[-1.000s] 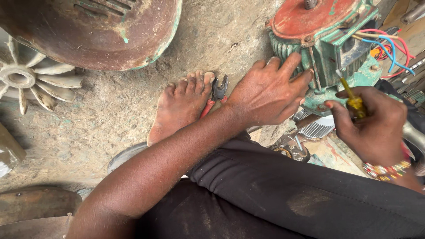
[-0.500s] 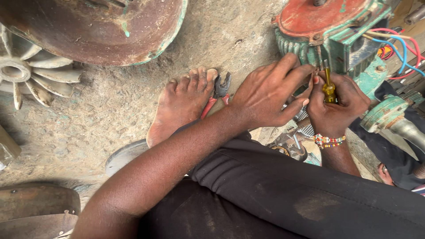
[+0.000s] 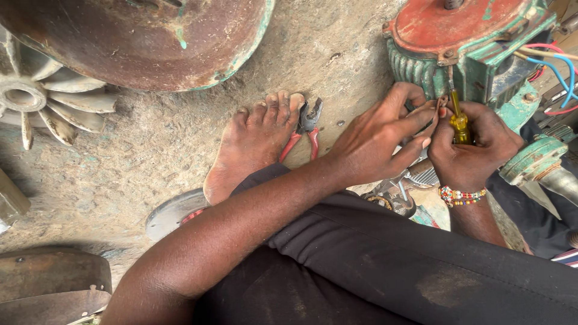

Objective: The person is repairing an electric motor while sitting on the floor. They use a screwdriver to adjust components inside the motor's terminal box and wrap a section of the motor with a white cylindrical object.

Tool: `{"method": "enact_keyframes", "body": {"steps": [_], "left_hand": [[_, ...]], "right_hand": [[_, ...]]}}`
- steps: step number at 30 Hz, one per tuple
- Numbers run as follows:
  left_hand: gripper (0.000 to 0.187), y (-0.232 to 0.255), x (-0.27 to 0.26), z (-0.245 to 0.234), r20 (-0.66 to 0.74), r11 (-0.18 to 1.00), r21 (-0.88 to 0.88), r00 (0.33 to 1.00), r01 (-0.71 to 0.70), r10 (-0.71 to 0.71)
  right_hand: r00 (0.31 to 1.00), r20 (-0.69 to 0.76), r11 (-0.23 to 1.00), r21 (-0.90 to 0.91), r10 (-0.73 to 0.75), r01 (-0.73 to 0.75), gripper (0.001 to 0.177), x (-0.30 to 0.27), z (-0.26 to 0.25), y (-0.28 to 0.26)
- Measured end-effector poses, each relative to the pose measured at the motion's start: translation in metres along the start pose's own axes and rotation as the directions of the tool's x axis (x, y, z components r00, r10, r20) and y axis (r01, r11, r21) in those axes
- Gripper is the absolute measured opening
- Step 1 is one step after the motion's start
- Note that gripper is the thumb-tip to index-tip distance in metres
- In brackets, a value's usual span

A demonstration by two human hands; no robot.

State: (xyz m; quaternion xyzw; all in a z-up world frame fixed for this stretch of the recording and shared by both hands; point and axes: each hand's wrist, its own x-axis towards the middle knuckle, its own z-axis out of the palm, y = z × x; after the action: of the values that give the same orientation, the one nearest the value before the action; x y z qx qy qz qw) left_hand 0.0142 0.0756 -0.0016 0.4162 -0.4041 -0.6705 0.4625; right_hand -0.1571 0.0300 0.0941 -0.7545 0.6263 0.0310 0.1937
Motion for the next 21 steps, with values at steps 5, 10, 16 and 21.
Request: {"method": "enact_keyframes", "body": {"steps": [5,10,16,21], "left_hand": [[0.03,-0.002,0.001,0.003,-0.012,0.997,0.049,0.999,-0.052,0.053],[0.031,-0.003,0.0,0.003,-0.024,0.998,0.015,0.998,-0.062,0.062],[0.034,-0.005,0.001,0.005,-0.03,0.994,-0.077,0.997,-0.076,0.074],[0.022,-0.002,0.002,0.005,-0.033,0.991,-0.107,0.997,-0.075,0.072]], "right_hand": [[0.999,0.017,0.995,0.086,0.051,-0.052,0.005,0.004,0.0,-0.002],[0.997,0.072,0.997,-0.058,-0.036,0.04,0.007,0.008,-0.004,-0.006],[0.973,0.155,0.961,-0.19,-0.173,0.201,0.011,0.017,-0.011,-0.014],[0.955,0.198,0.94,-0.219,-0.219,0.261,0.013,0.027,-0.013,-0.014]]}}
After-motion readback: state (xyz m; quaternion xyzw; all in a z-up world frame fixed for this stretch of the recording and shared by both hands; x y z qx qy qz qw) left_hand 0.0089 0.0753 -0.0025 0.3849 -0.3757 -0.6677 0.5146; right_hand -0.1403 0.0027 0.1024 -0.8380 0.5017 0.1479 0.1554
